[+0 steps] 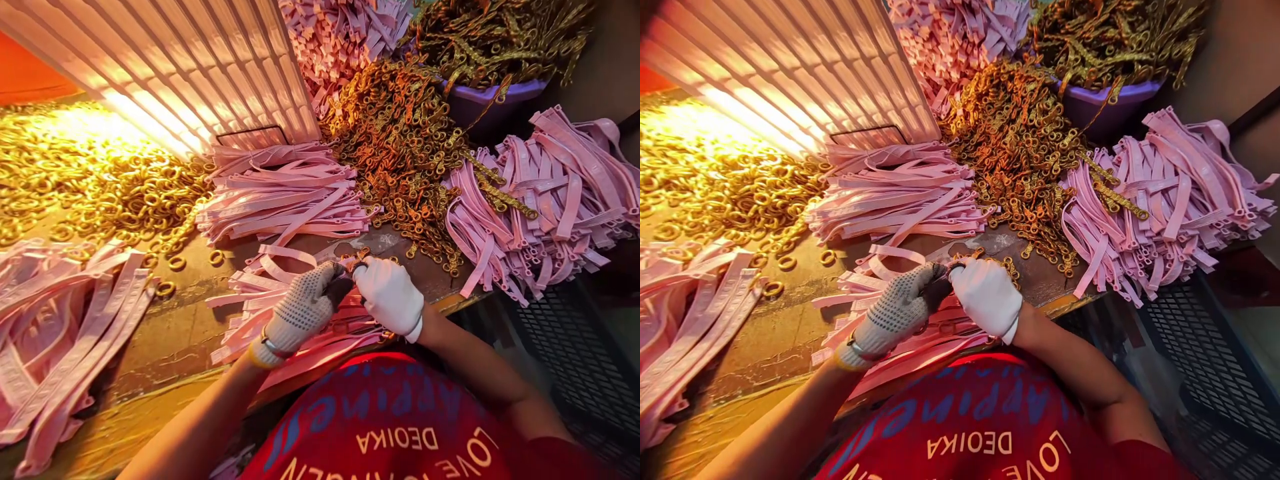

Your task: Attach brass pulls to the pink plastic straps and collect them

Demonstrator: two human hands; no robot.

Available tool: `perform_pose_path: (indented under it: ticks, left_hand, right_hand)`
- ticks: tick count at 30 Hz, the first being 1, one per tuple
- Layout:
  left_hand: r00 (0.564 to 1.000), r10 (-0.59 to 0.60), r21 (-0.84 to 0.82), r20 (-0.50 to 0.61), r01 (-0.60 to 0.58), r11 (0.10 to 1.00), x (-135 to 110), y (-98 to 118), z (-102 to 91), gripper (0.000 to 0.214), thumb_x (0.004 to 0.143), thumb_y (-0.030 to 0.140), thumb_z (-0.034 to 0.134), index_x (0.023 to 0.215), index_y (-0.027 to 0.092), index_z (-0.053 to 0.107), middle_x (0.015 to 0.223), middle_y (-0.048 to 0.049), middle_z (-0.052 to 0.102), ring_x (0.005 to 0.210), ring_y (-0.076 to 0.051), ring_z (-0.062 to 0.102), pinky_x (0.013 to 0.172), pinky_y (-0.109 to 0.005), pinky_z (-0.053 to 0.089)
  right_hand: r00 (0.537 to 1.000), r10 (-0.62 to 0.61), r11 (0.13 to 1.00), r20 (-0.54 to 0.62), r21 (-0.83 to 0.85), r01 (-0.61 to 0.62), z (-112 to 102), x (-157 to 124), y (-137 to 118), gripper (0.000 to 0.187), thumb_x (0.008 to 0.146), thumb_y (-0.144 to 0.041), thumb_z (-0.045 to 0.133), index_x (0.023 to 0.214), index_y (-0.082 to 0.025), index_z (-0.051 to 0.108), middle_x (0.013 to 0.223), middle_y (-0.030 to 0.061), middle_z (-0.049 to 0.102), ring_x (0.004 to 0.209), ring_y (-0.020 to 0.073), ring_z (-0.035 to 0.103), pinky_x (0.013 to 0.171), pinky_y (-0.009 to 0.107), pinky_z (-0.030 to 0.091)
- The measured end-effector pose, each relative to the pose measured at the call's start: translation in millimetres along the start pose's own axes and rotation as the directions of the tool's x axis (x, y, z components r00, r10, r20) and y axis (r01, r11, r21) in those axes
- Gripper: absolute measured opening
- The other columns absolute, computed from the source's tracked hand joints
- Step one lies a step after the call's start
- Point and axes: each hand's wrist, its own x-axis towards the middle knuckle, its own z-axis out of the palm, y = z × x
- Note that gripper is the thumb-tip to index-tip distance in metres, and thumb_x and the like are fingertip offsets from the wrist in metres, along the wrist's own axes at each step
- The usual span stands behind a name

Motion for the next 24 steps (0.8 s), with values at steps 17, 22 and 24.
perform_pose_path:
  ticks: [17, 22, 24]
  left_hand:
    - [0.968, -0.192, -0.353, 0.163, 0.239, 0.905, -14, -11, -1.6, 0.036, 0.090, 0.054, 0.058, 0.081, 0.019, 0.057, 0.053, 0.0054, 0.046, 0.040, -0.009, 0.036, 0.037, -0.020, 0.028]
    - [0.980, -0.153, -0.216, 0.124, 0.177, 0.960, -18, -11, -1.4, 0.030, 0.090, 0.046, 0.057, 0.076, 0.019, 0.060, 0.050, 0.0042, 0.051, 0.040, -0.010, 0.040, 0.039, -0.020, 0.033]
    - [0.981, -0.143, -0.190, 0.133, 0.166, 0.968, -18, -12, 0.2, 0.023, 0.088, 0.039, 0.058, 0.078, 0.019, 0.063, 0.051, 0.0029, 0.055, 0.040, -0.011, 0.043, 0.039, -0.020, 0.033]
  right_hand:
    - [0.956, -0.093, 0.985, 0.277, 0.165, 0.048, -26, 12, 6, 0.025, 0.087, -0.011, 0.054, 0.112, -0.015, 0.056, 0.093, 0.0114, 0.070, 0.081, 0.0254, 0.068, 0.066, 0.031, 0.048]
    - [0.942, -0.054, 0.989, 0.330, 0.146, 0.006, -18, 11, 3, 0.024, 0.088, -0.015, 0.055, 0.112, -0.012, 0.058, 0.083, 0.0131, 0.072, 0.076, 0.0268, 0.072, 0.060, 0.030, 0.049]
    - [0.937, -0.134, 0.984, 0.322, 0.157, 0.087, -12, 8, 2, 0.022, 0.090, -0.017, 0.054, 0.110, -0.010, 0.059, 0.081, 0.0155, 0.071, 0.073, 0.0275, 0.071, 0.058, 0.031, 0.049]
